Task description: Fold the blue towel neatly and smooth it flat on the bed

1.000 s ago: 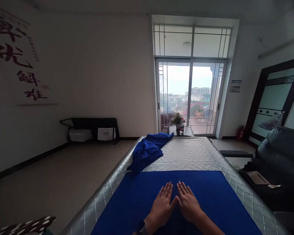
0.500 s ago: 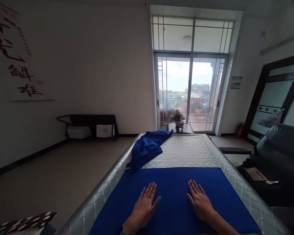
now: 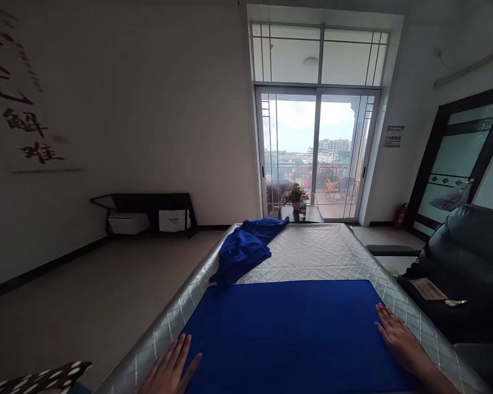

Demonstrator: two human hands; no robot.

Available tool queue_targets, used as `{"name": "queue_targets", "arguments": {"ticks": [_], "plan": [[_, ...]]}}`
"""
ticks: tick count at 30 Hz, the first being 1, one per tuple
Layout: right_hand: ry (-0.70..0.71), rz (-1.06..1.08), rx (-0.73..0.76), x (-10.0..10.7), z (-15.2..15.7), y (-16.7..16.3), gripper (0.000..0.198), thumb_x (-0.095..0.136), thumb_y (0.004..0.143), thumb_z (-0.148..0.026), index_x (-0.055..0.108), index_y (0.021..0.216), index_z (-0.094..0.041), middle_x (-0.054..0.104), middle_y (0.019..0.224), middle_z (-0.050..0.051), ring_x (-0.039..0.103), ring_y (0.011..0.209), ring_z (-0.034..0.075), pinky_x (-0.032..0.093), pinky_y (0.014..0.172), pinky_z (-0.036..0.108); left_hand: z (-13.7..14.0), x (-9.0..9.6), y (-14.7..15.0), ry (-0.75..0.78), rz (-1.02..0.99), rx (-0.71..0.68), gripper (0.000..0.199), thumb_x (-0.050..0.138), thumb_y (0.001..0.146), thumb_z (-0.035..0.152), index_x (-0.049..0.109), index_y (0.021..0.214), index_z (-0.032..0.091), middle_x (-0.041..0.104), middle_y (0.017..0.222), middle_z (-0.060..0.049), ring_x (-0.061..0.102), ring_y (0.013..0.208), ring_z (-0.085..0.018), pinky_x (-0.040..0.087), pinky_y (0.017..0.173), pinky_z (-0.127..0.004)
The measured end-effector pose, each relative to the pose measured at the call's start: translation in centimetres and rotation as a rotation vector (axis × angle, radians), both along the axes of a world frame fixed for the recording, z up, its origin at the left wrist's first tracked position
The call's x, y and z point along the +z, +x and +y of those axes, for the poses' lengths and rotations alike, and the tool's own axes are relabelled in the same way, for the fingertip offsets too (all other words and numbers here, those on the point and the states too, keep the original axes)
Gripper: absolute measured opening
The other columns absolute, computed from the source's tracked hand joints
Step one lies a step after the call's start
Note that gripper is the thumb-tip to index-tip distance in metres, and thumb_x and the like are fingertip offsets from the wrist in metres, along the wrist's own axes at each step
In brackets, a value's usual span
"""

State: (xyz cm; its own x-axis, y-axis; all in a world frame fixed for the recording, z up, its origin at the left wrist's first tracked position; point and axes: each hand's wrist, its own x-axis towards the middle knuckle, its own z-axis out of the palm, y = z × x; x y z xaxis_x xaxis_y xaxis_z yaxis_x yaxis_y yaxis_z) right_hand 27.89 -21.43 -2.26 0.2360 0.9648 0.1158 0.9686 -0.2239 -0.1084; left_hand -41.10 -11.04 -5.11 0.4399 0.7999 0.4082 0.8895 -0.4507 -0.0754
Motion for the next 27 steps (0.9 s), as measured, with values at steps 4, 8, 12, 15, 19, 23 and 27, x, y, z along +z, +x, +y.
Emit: {"name": "queue_targets", "arguments": {"ticks": [4, 8, 12, 15, 19, 23, 27], "plan": [[0.028, -0.053, -0.01, 1.6, 0.6, -4.2, 0.066, 0.022, 0.098, -0.038, 0.039, 0.154, -0.009, 0.028, 0.163, 0.01, 0.021, 0.152, 0.023, 0.016, 0.126, 0.044, 0.2, 2.1, 4.7, -0.056, -0.051, 0.036, 0.059, 0.027, 0.102, 0.053, 0.04, 0.154, 0.029, 0.057, 0.148, -0.007, 0.049, 0.14, -0.029, 0.046, 0.109, -0.049], [0.026, 0.064, 0.182, 4.0, 1.2, -13.4, 0.064, 0.021, 0.101, -0.044, 0.034, 0.156, -0.015, 0.027, 0.163, 0.006, 0.023, 0.152, 0.022, 0.017, 0.126, 0.045, -0.5, 4.4, 14.2, -0.252, -0.055, -0.074, 0.065, 0.028, 0.103, 0.058, 0.03, 0.157, 0.022, 0.037, 0.161, -0.007, 0.039, 0.146, -0.027, 0.041, 0.116, -0.045], [-0.029, 0.199, 0.427, 5.3, 2.1, -21.6, 0.064, 0.02, 0.103, -0.051, 0.029, 0.158, -0.019, 0.024, 0.164, 0.004, 0.021, 0.153, 0.023, 0.018, 0.126, 0.043, -1.5, 5.4, 22.6, -0.29, -0.057, -0.375, 0.063, 0.031, 0.105, 0.055, 0.015, 0.159, 0.027, 0.027, 0.164, -0.004, 0.031, 0.15, -0.026, 0.035, 0.121, -0.047], [-0.048, 0.237, 0.491, 4.7, 2.7, -24.1, 0.064, 0.023, 0.103, -0.05, 0.026, 0.159, -0.019, 0.02, 0.165, 0.004, 0.02, 0.153, 0.025, 0.017, 0.126, 0.045, -1.8, 5.0, 25.5, -0.245, -0.063, -0.459, 0.061, 0.029, 0.106, 0.051, 0.01, 0.159, 0.029, 0.028, 0.163, -0.004, 0.032, 0.149, -0.026, 0.035, 0.121, -0.048], [-0.074, 0.24, 0.506, 3.8, 2.7, -24.3, 0.065, 0.025, 0.103, -0.051, 0.022, 0.159, -0.019, 0.016, 0.165, 0.004, 0.018, 0.154, 0.026, 0.016, 0.127, 0.045, -1.7, 4.3, 25.9, -0.231, -0.043, -0.477, 0.062, 0.029, 0.106, 0.052, 0.012, 0.16, 0.027, 0.033, 0.161, -0.004, 0.035, 0.148, -0.025, 0.037, 0.12, -0.046], [-0.094, 0.232, 0.494, 3.8, 2.1, -23.1, 0.065, 0.019, 0.103, -0.053, 0.019, 0.16, -0.02, 0.014, 0.166, 0.001, 0.014, 0.154, 0.022, 0.013, 0.127, 0.044, -1.5, 4.1, 24.2, -0.309, -0.012, -0.404, 0.065, 0.028, 0.104, 0.058, 0.012, 0.159, 0.027, 0.028, 0.163, -0.003, 0.032, 0.15, -0.025, 0.036, 0.12, -0.045], [-0.083, 0.184, 0.38, 2.2, 1.0, -17.9, 0.065, 0.016, 0.103, -0.055, 0.019, 0.16, -0.024, 0.014, 0.166, -0.002, 0.014, 0.154, 0.019, 0.013, 0.127, 0.043, -0.8, 3.1, 18.4, -0.325, 0.002, -0.227, 0.065, 0.029, 0.103, 0.06, 0.015, 0.158, 0.027, 0.028, 0.163, -0.002, 0.033, 0.149, -0.026, 0.038, 0.119, -0.044]]}}
